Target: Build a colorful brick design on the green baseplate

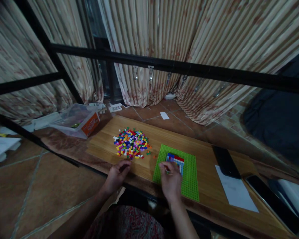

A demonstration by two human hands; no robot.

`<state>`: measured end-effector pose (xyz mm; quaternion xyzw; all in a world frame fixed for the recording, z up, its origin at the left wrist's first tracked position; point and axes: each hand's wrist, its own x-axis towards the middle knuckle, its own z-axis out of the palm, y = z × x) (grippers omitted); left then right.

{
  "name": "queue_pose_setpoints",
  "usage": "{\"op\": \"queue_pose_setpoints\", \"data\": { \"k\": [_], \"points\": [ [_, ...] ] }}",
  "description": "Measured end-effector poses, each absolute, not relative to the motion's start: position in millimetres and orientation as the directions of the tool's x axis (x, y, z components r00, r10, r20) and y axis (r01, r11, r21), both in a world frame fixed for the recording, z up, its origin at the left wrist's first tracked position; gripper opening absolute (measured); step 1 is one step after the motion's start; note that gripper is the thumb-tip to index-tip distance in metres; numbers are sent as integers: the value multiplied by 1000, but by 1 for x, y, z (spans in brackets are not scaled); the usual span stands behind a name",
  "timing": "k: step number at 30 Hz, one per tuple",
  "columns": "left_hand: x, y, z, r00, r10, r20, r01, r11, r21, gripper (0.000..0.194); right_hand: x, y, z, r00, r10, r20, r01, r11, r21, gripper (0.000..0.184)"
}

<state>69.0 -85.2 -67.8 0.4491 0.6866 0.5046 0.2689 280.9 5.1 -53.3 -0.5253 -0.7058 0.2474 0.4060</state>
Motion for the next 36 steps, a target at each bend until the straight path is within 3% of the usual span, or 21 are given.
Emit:
{"op": "queue_pose_setpoints", "data": {
  "k": [3, 9, 12, 16, 20, 25, 32, 36],
  "points": [
    [61, -92, -69, -486, 869, 89, 349, 99, 932, 17, 246, -9, -56, -339, 891, 303, 499, 443, -745, 23],
    [24, -93, -73, -592, 792, 151, 427, 150, 892, 21, 199, -9, -61, -496, 801, 334, 513, 581, -632, 20],
    [1, -82, -68, -650, 736, 187, 511, 242, 825, 24, 181, -4, -63, -575, 737, 355, 500, 660, -561, 19],
    [-11, -63, -61, -571, 805, 158, 646, 323, 692, 29, 164, -1, -68, -653, 661, 369, 474, 737, -482, 20],
    [-6, -53, -58, -532, 840, 103, 720, 385, 577, 33, 168, 4, -76, -650, 658, 379, 504, 747, -433, 20],
    [3, -50, -53, -557, 828, 64, 732, 452, 510, 25, 182, 9, -77, -588, 703, 401, 591, 711, -380, 19],
    [8, -45, -51, -611, 791, 16, 663, 501, 556, 19, 176, -3, -72, -517, 738, 433, 608, 673, -420, 20],
    [5, -46, -57, -636, 771, 40, 599, 460, 655, 16, 170, -12, -73, -498, 753, 430, 568, 658, -494, 21]
  ]
}}
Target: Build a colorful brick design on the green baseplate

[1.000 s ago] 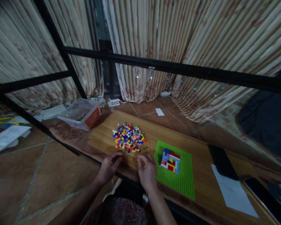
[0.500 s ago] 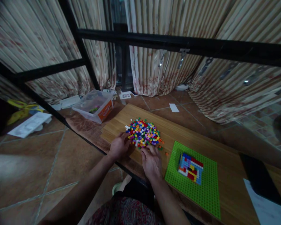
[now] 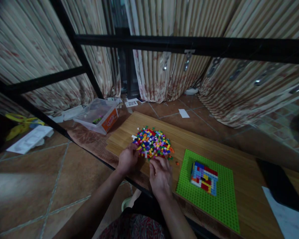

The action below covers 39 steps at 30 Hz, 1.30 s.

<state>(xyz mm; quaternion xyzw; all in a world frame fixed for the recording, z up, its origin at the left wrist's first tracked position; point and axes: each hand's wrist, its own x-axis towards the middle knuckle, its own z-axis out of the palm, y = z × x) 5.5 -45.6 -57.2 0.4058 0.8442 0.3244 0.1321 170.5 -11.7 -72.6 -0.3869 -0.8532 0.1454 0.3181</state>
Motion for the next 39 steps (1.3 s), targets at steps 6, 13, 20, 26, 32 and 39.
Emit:
{"op": "queue_pose_setpoints", "data": {
  "k": [6, 13, 20, 26, 32, 39],
  "points": [
    [8, -47, -47, -690, 721, -72, -63, 40, 997, 23, 170, -16, -61, -434, 835, 338, 426, 521, -740, 22],
    [54, -64, -13, -403, 866, -295, -594, -3, 805, 25, 166, -22, -26, -295, 954, 64, 32, 76, -997, 24],
    [90, -68, -5, -304, 909, -285, -641, 26, 767, 23, 189, -31, -12, -232, 972, 44, -83, 25, -996, 18],
    [112, -68, -7, -201, 934, -295, -585, 126, 801, 18, 218, -39, -19, -164, 984, 68, -54, 60, -997, 15],
    [123, -68, -17, -136, 963, -233, -416, 158, 896, 19, 247, -50, -21, -195, 981, -6, -102, -26, -994, 13],
    [144, -64, -26, -20, 957, -288, -415, 254, 874, 21, 274, -55, -31, -184, 979, -90, -165, -121, -979, 18]
  ]
}}
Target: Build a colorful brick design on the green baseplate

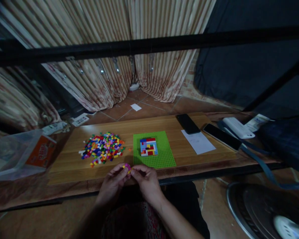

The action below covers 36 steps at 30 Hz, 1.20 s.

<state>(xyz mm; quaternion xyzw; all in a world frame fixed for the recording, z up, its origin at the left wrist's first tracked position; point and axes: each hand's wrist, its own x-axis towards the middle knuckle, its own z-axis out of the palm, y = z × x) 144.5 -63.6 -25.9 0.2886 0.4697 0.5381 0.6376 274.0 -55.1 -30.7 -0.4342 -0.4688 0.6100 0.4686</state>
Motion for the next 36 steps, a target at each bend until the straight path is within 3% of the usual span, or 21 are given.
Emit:
{"op": "queue_pose_setpoints", "data": {
  "k": [4, 7, 11, 15, 21, 30, 36],
  "points": [
    [149, -58, -34, -26, 945, -327, -387, 292, 875, 24, 293, -46, -39, -82, 994, -74, -81, -81, -993, 20],
    [146, -49, -43, -82, 934, -348, -317, 307, 897, 28, 315, -28, -44, 72, 996, 48, 134, 38, -990, 22],
    [143, -40, -49, -140, 915, -379, -198, 349, 916, 33, 338, 1, -52, 91, 968, 235, 501, 159, -851, 26],
    [144, -38, -48, -142, 914, -380, -132, 363, 922, 36, 341, 18, -61, 9, 939, 345, 690, 244, -682, 24],
    [144, -38, -51, -119, 913, -390, -136, 374, 918, 35, 337, 28, -68, -84, 923, 377, 751, 307, -584, 19],
    [143, -37, -55, -109, 912, -397, -139, 381, 914, 33, 340, 36, -69, 2, 947, 320, 689, 231, -687, 15],
    [143, -37, -53, -114, 904, -412, -152, 394, 906, 33, 339, 35, -66, -34, 953, 302, 687, 242, -685, 15]
  ]
}}
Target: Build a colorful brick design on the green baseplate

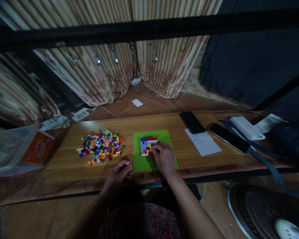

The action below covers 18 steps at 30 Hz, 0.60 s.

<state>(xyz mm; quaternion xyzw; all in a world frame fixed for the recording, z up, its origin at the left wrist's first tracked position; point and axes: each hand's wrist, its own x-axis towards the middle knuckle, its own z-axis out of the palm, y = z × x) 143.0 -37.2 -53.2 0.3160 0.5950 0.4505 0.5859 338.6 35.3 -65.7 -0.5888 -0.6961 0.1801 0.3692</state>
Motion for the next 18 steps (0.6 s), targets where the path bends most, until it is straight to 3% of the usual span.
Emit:
{"op": "queue_pose_setpoints", "data": {
  "k": [7, 18],
  "points": [
    [142, -38, -57, -100, 913, -396, -146, 380, 913, 34, 339, 32, -63, -37, 955, 293, 679, 239, -694, 24],
    [141, -38, -56, -88, 908, -409, -152, 394, 907, 32, 326, 36, -65, 171, 966, 196, 614, 52, -787, 30]
  ]
}}
